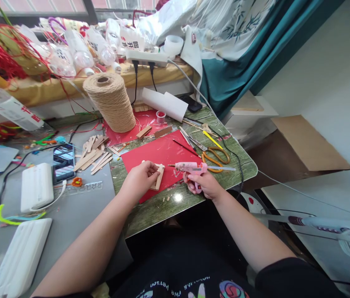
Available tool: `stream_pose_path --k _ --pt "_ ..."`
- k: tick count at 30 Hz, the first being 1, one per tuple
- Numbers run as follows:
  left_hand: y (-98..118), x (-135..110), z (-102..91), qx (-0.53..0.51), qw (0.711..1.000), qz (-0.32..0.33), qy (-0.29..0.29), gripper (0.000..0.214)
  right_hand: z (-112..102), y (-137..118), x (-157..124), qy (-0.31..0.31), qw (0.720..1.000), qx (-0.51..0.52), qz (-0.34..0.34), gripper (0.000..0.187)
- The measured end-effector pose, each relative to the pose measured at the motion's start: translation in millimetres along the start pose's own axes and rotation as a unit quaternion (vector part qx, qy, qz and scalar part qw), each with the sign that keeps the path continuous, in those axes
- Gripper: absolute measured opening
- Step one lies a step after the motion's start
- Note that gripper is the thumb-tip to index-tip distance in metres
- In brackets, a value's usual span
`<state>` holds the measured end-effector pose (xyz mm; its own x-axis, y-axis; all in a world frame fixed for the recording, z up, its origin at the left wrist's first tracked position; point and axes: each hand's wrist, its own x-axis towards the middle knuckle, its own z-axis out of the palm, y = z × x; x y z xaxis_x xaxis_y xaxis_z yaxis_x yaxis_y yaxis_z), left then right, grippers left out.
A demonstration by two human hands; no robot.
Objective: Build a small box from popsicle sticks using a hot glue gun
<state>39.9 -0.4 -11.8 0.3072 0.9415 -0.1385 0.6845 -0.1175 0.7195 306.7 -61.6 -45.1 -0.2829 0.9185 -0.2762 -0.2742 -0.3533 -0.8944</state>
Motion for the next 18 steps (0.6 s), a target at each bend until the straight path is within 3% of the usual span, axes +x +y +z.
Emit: stream_pose_path --k 18 --pt "8.7 -3.2 0.3 0.030 0.999 0.019 0.002 0.016 -0.3 0.0 -0.1 -0.004 1.000 -0.003 -0.010 0.025"
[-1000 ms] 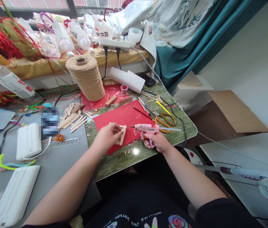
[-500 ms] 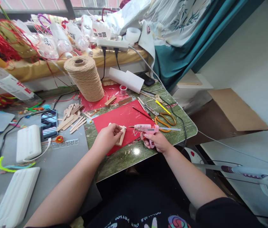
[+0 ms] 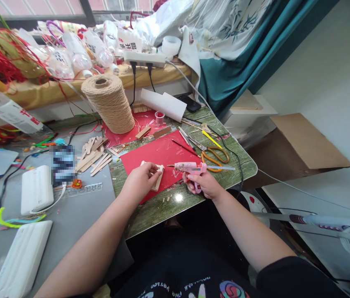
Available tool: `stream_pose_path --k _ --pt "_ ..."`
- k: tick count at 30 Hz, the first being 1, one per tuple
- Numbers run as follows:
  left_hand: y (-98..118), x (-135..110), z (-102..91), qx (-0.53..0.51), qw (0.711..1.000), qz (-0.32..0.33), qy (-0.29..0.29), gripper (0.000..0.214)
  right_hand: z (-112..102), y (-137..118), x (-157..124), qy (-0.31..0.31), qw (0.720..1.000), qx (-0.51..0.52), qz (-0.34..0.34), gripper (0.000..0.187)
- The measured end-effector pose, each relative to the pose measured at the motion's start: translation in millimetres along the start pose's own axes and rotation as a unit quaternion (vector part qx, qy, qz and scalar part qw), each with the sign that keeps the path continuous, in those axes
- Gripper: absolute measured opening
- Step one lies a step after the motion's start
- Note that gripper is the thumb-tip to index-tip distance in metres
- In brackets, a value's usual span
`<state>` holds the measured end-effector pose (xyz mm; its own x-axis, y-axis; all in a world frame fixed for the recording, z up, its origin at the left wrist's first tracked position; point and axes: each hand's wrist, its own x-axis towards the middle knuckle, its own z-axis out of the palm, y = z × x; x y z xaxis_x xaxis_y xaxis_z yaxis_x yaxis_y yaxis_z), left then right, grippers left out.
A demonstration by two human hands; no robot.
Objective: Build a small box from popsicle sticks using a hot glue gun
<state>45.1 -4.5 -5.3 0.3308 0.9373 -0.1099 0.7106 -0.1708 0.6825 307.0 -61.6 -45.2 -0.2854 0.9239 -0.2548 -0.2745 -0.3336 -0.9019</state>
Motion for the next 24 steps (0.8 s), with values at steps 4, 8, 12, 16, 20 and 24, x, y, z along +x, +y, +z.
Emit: stream_pose_path --k 4,8,12,16,20,24 --pt "2.9 -3.7 2.4 0.014 1.000 0.009 -0.007 0.023 -0.5 -0.1 0.3 -0.007 1.000 -0.002 -0.006 0.024" --pt "3.7 -4.8 5.2 0.046 0.999 0.004 -0.009 0.022 -2.2 1.9 0.5 -0.003 1.000 -0.002 -0.011 0.022" --pt "3.7 -4.6 7.0 0.071 0.997 0.020 -0.008 0.017 -3.1 3.5 0.9 -0.004 1.000 0.000 -0.017 0.021" --pt "4.3 -5.2 9.7 0.117 0.992 0.043 0.000 0.014 -2.3 3.3 1.4 0.008 1.000 0.007 -0.019 0.022" --pt "7.0 -6.6 12.6 0.149 0.986 0.076 0.017 0.008 -1.4 2.4 0.9 0.007 1.000 0.015 -0.025 0.022" --pt "11.5 -8.1 13.4 0.186 0.977 0.101 0.021 0.015 -0.7 2.0 0.1 0.017 0.999 0.023 -0.028 0.021"
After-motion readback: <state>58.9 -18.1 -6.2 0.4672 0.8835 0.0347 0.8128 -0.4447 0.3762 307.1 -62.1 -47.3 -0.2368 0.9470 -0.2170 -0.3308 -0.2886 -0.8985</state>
